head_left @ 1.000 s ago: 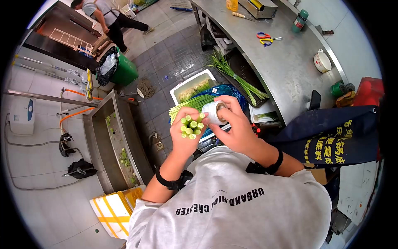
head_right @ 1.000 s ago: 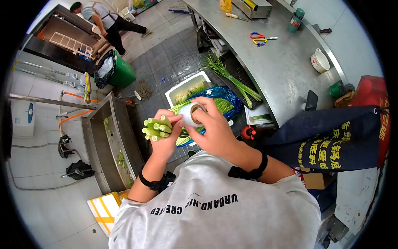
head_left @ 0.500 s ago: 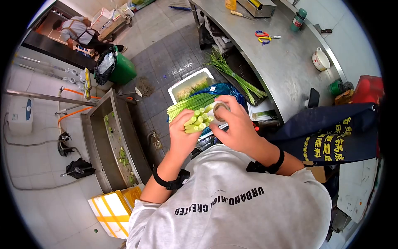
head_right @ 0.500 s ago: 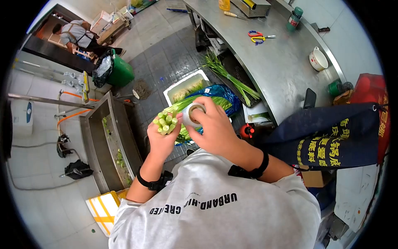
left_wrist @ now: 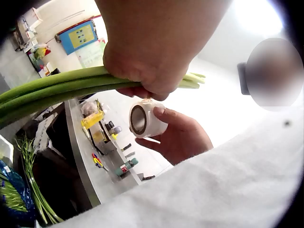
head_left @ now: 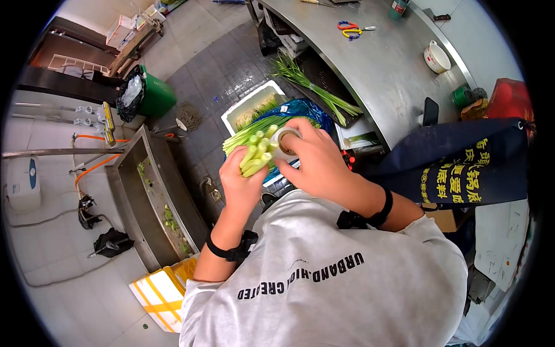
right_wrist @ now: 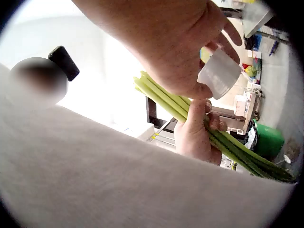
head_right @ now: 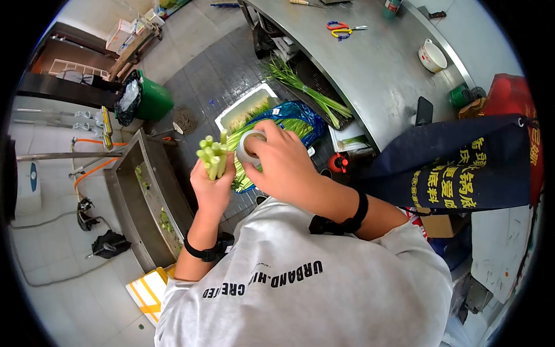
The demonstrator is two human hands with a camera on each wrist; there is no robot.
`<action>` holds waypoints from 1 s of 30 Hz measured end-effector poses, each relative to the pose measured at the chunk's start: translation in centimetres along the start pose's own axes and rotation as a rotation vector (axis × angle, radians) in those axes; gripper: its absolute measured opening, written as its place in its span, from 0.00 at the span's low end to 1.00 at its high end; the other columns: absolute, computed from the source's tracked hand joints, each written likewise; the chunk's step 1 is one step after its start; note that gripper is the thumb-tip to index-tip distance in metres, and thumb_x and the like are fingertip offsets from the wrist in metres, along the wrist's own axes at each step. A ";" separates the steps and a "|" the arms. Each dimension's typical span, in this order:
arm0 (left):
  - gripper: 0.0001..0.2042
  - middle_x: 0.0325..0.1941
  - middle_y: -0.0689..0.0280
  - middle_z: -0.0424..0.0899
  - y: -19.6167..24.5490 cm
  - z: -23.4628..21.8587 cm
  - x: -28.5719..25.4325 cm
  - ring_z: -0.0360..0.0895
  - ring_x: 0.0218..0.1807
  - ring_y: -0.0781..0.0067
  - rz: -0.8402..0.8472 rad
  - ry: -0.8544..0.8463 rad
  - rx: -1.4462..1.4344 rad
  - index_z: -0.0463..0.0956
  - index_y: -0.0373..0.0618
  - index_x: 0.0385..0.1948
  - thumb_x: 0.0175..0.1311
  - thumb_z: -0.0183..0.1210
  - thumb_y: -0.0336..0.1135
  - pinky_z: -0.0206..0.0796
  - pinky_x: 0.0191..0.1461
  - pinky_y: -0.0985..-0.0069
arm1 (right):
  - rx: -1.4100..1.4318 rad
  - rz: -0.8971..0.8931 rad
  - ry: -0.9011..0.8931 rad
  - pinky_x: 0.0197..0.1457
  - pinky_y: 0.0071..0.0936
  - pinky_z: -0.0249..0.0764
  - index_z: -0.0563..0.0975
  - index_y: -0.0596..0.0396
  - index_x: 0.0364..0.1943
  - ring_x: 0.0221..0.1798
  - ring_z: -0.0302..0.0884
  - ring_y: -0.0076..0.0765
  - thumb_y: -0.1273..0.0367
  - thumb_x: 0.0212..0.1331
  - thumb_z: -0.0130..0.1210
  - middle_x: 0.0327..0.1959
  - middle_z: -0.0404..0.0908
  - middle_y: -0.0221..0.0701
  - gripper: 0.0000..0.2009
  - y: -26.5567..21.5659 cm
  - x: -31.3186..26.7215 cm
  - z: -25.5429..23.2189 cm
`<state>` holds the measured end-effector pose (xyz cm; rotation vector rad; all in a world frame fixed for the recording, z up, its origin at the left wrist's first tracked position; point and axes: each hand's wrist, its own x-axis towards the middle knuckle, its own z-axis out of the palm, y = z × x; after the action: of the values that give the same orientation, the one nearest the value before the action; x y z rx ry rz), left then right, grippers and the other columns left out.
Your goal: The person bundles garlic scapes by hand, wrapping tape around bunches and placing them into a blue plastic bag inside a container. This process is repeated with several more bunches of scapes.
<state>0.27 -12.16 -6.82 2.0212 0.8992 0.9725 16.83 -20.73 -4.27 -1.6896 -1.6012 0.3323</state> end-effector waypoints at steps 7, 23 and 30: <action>0.06 0.36 0.64 0.81 0.3 -0.4 -0.2 0.77 0.34 0.77 -0.297 -0.080 -0.251 0.78 0.36 0.36 0.57 0.62 0.23 0.70 0.40 0.77 | 0.079 0.056 0.010 0.49 0.42 0.71 0.78 0.55 0.33 0.43 0.77 0.49 0.63 0.53 0.64 0.49 0.74 0.39 0.11 0.8 0.0 0.5; 0.03 0.30 0.67 0.74 -1.3 -0.4 1.3 0.69 0.24 0.81 -0.379 -0.175 -0.585 0.71 0.36 0.39 0.69 0.52 0.25 0.62 0.28 0.81 | 0.772 0.207 -0.117 0.43 0.21 0.70 0.68 0.57 0.29 0.41 0.71 0.21 0.72 0.55 0.66 0.44 0.72 0.31 0.14 3.6 0.1 3.8; 0.03 0.33 0.66 0.74 -0.8 -1.6 1.6 0.70 0.26 0.82 -0.307 -0.222 -0.500 0.71 0.36 0.39 0.67 0.53 0.25 0.62 0.28 0.82 | 1.047 0.225 -0.352 0.48 0.25 0.75 0.75 0.62 0.47 0.46 0.74 0.28 0.74 0.62 0.55 0.43 0.72 0.34 0.10 5.2 -0.5 4.3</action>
<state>-0.51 -10.01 -6.14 1.4804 0.7298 0.6992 17.73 -19.23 -10.75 -0.9878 -1.0953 1.3671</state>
